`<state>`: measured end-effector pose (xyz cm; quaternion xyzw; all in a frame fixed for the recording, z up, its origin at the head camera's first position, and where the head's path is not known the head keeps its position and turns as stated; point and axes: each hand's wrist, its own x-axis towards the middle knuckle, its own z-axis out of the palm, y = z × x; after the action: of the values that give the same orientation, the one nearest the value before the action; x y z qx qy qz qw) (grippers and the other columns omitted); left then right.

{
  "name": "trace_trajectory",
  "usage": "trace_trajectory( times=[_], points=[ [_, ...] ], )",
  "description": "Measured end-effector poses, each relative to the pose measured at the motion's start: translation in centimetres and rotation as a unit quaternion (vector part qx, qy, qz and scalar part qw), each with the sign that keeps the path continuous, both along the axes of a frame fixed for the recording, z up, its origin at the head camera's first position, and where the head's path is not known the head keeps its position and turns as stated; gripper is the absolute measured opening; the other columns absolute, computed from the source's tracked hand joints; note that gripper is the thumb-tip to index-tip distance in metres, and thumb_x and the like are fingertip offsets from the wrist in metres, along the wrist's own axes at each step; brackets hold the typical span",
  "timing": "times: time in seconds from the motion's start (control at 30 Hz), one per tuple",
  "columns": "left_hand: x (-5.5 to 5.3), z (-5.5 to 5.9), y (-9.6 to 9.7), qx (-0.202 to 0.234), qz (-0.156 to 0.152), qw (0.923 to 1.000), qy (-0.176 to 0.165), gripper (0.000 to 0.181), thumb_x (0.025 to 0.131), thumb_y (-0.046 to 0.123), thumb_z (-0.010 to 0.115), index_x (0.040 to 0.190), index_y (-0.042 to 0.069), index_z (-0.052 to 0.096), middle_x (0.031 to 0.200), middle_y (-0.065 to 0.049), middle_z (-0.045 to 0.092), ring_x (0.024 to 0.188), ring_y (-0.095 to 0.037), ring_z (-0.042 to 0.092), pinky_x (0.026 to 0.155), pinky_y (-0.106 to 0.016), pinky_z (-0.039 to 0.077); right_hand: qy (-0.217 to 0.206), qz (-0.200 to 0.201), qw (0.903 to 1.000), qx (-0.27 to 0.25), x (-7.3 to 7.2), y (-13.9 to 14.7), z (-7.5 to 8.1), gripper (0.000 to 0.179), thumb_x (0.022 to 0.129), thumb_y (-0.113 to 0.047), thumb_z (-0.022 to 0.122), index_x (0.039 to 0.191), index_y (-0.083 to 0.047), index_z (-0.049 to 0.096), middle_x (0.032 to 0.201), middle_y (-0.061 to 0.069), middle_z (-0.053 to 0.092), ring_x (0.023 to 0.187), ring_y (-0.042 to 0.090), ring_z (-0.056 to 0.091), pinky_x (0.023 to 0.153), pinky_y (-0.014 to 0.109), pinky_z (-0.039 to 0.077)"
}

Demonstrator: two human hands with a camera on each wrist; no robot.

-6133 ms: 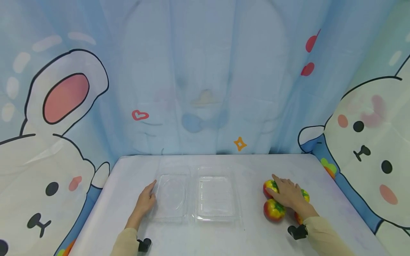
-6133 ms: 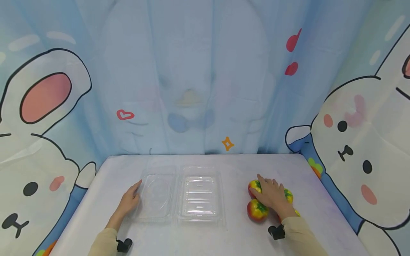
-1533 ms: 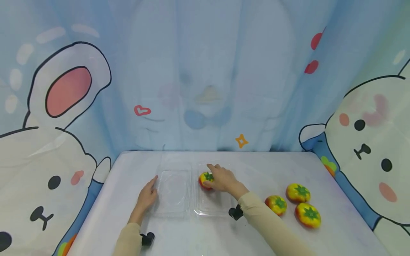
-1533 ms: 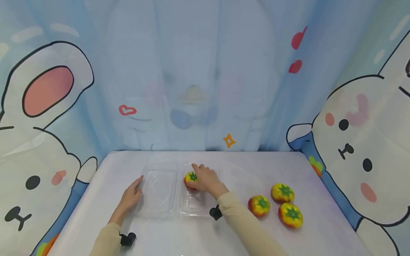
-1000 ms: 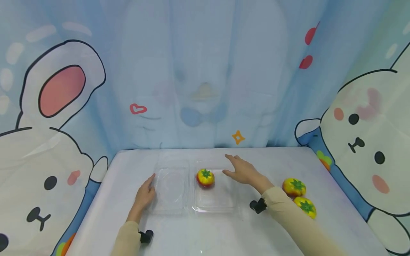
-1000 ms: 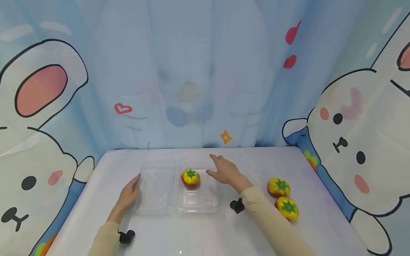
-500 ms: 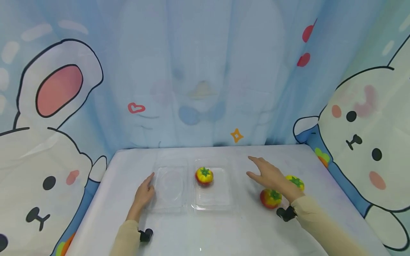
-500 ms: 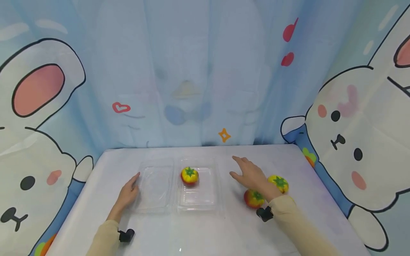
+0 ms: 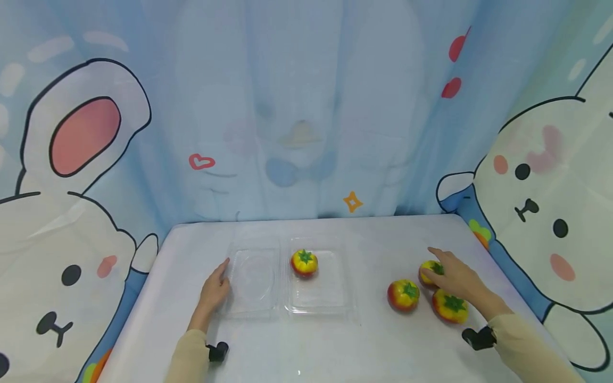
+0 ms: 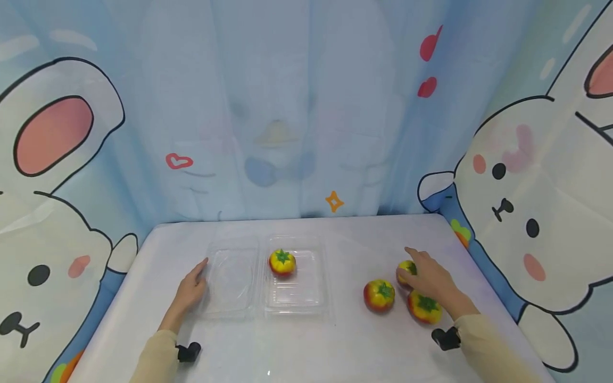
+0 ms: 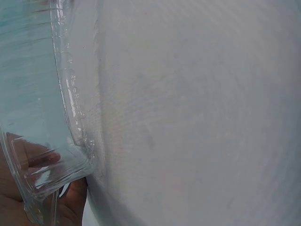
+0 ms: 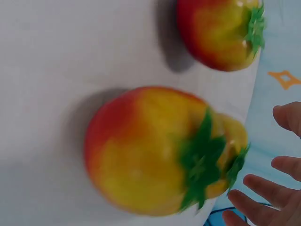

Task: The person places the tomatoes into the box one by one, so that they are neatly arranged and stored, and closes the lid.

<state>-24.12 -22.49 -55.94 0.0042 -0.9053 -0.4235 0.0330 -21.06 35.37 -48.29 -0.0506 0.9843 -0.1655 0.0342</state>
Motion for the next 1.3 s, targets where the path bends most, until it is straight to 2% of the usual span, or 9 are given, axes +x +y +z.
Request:
trace_trajectory(
  times=[0.17, 0.4, 0.83, 1.17, 1.3],
  points=[
    [0.3, -0.1, -0.1, 0.000, -0.003, 1.0000, 0.004, 0.056, 0.091, -0.003, 0.041, 0.147, -0.004, 0.039, 0.149, -0.030, 0.038, 0.139, -0.047, 0.033, 0.116, -0.056, 0.026, -0.001, -0.006, 0.9999, 0.015, 0.7, 1.8, -1.3, 0.077, 0.093, -0.042, 0.064, 0.139, 0.013, 0.040, 0.130, 0.044, 0.044, 0.114, 0.058, 0.047, 0.091, 0.074, 0.042],
    [0.1, 0.1, -0.1, -0.002, -0.001, 1.0000, 0.007, 0.056, 0.092, -0.003, 0.041, 0.147, -0.004, 0.039, 0.149, -0.030, 0.038, 0.139, -0.047, 0.032, 0.117, -0.056, 0.025, -0.001, -0.017, 0.9998, -0.006, 1.2, 2.9, -2.6, 0.076, 0.091, -0.041, 0.067, 0.138, 0.012, 0.041, 0.130, 0.042, 0.044, 0.114, 0.058, 0.045, 0.091, 0.075, 0.040],
    [0.0, -0.2, 0.1, -0.001, 0.006, 1.0000, 0.003, 0.056, 0.091, -0.002, 0.041, 0.148, -0.003, 0.040, 0.149, -0.029, 0.038, 0.139, -0.046, 0.032, 0.117, -0.056, 0.025, 0.002, -0.031, 0.9993, -0.022, 0.7, 3.5, -3.2, 0.071, 0.091, -0.033, 0.069, 0.138, 0.012, 0.040, 0.128, 0.042, 0.043, 0.112, 0.058, 0.046, 0.090, 0.075, 0.042],
    [-0.2, 0.1, 0.0, 0.004, 0.007, 0.9999, -0.011, 0.057, 0.092, -0.001, 0.040, 0.149, -0.001, 0.038, 0.151, -0.027, 0.036, 0.141, -0.045, 0.030, 0.118, -0.054, 0.023, -0.003, -0.055, 0.9977, -0.039, 0.2, 3.6, -3.1, 0.074, 0.090, -0.041, 0.069, 0.139, 0.007, 0.042, 0.126, 0.039, 0.045, 0.104, 0.053, 0.052, 0.081, 0.065, 0.053],
    [-0.2, 0.0, 0.0, 0.002, 0.005, 0.9999, -0.010, 0.058, 0.091, -0.001, 0.039, 0.149, -0.001, 0.038, 0.151, -0.028, 0.036, 0.141, -0.045, 0.030, 0.117, -0.055, 0.024, -0.006, -0.059, 0.9972, -0.045, 0.2, 3.5, -2.9, 0.073, 0.091, -0.041, 0.069, 0.138, 0.008, 0.042, 0.123, 0.039, 0.045, 0.102, 0.052, 0.052, 0.080, 0.063, 0.054]
  ],
)
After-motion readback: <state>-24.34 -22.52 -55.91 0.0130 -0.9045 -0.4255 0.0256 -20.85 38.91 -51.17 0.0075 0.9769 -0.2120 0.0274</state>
